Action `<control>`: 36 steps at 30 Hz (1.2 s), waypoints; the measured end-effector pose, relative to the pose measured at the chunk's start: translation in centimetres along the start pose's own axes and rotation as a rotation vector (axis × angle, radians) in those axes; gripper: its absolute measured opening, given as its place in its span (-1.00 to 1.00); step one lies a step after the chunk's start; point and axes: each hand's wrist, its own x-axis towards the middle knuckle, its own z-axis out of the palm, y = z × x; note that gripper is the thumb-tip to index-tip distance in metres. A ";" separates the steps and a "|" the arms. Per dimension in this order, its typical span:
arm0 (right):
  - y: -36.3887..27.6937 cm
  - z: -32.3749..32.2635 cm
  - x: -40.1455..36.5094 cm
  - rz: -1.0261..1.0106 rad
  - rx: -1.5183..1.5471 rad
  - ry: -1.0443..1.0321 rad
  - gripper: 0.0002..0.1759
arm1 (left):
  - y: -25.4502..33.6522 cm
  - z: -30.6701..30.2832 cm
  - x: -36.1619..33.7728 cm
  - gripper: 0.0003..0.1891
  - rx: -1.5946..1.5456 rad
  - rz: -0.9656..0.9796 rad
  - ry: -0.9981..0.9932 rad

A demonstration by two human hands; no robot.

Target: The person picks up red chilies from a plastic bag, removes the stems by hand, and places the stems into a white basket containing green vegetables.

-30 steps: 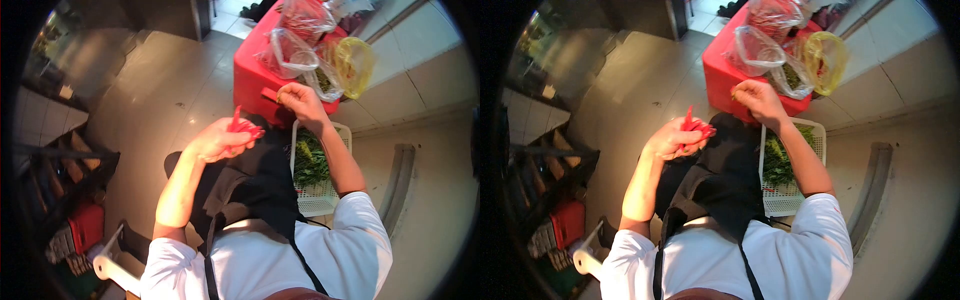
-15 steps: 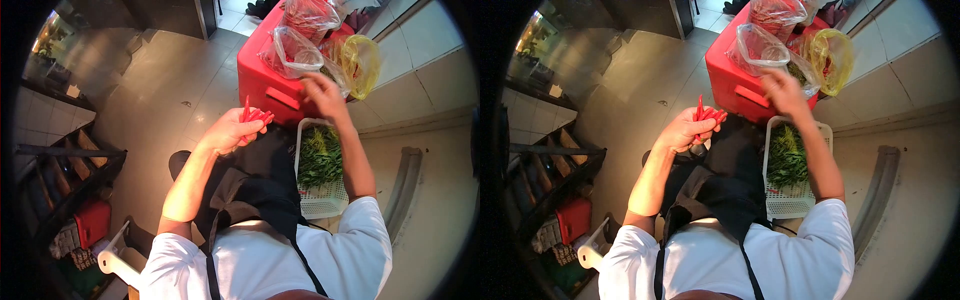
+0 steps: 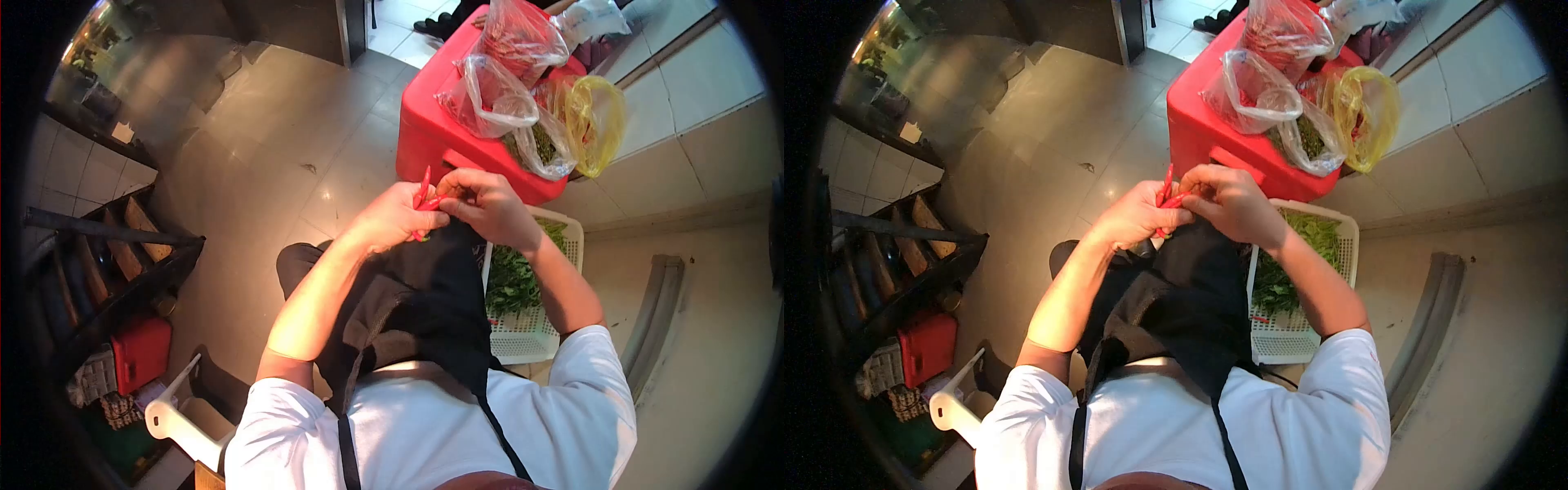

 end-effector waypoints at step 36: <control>8.6 -7.3 7.2 -0.259 -0.254 0.898 -0.78 | -9.3 -10.3 -7.8 -0.76 -1.044 0.278 0.364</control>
